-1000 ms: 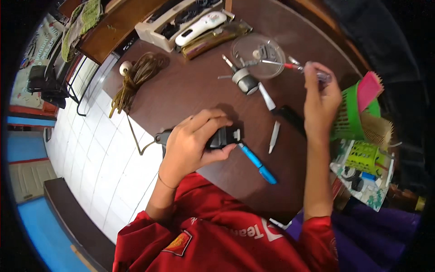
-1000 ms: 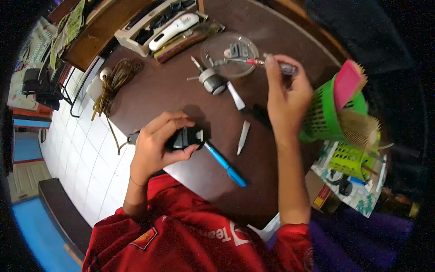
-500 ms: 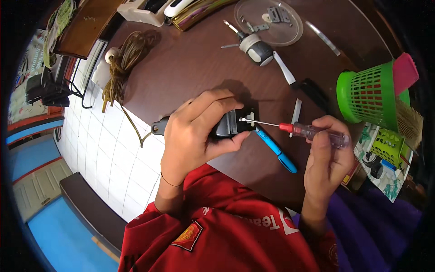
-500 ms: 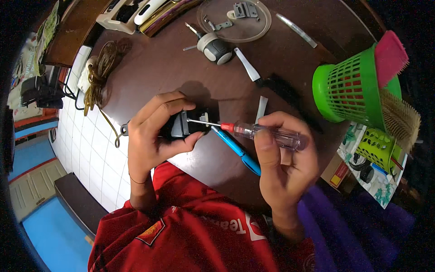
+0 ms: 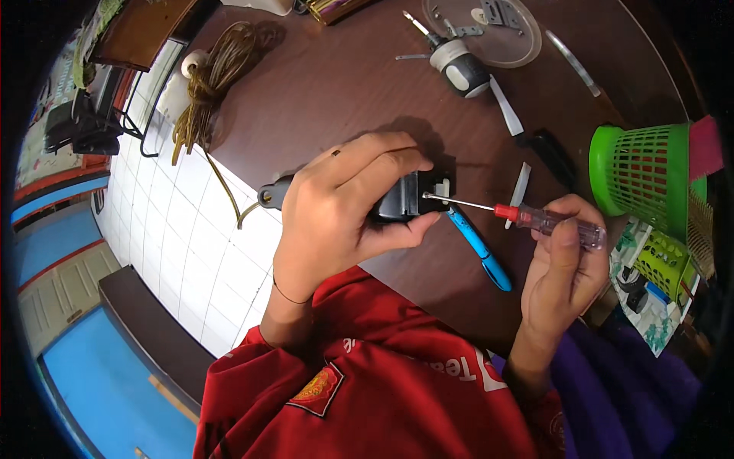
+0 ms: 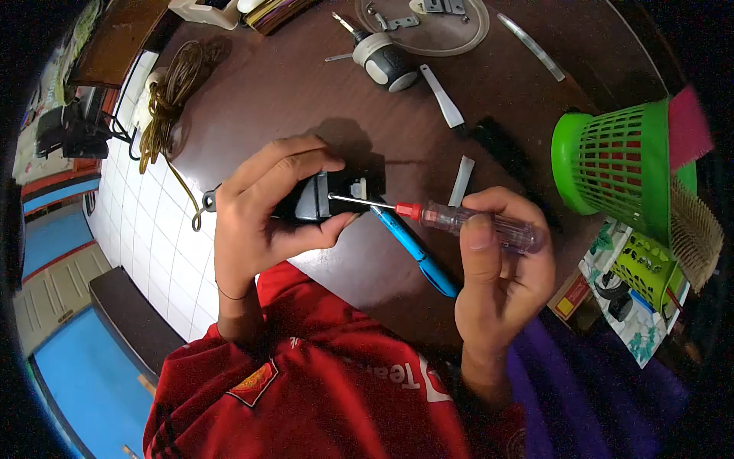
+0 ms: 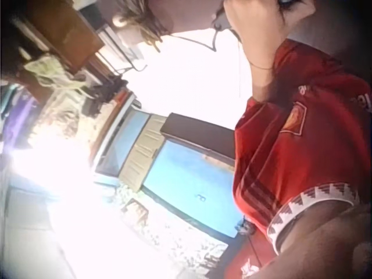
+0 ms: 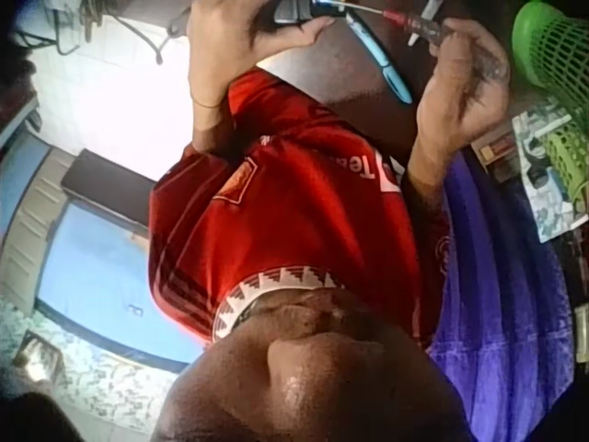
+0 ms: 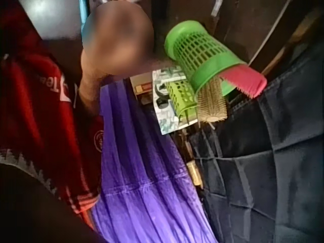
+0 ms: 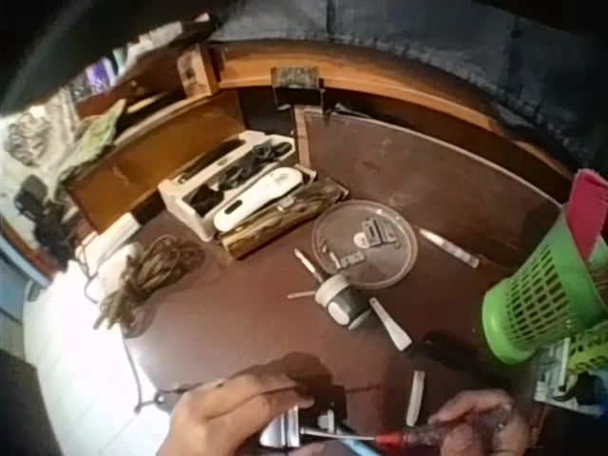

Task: Maintenance and repair of a hair clipper by disassembling its components using tools.

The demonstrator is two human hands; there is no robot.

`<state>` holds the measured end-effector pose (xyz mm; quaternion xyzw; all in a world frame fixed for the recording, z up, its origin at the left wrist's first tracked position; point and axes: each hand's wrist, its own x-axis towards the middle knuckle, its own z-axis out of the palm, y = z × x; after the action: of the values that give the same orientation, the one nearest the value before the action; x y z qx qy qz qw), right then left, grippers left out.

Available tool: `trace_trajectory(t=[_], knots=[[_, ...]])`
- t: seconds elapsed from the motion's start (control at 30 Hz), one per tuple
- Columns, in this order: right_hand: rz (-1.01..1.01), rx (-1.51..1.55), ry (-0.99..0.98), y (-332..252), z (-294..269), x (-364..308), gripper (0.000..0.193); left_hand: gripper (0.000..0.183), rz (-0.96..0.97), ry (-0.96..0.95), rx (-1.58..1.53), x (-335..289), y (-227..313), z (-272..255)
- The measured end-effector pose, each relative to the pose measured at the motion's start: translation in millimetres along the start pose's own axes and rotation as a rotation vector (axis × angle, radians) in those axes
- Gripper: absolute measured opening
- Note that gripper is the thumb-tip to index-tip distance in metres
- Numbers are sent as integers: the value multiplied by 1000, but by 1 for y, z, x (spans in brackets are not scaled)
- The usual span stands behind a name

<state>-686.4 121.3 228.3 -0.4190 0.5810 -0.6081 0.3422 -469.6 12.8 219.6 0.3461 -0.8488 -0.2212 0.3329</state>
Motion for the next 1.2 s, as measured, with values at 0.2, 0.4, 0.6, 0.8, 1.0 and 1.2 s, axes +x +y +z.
trace_trajectory(t=[0.2,0.4,0.6,0.8,1.0,1.2], knots=[[9,35,75,3,9,4,20,38,14,18,-4,0,-1,2],[39,38,78,6,8,4,19,38,26,29,9,-1,-2,2],[43,49,56,6,7,5,20,41,-29,-24,-40,0,5,-1],[37,8,67,10,5,7,21,40,-18,-19,-39,1,4,-1],[29,13,30,10,4,5,19,40,-26,-18,-42,0,4,-1],[-15,11,3,6,8,3,19,41,-14,-13,-42,-1,3,-2]])
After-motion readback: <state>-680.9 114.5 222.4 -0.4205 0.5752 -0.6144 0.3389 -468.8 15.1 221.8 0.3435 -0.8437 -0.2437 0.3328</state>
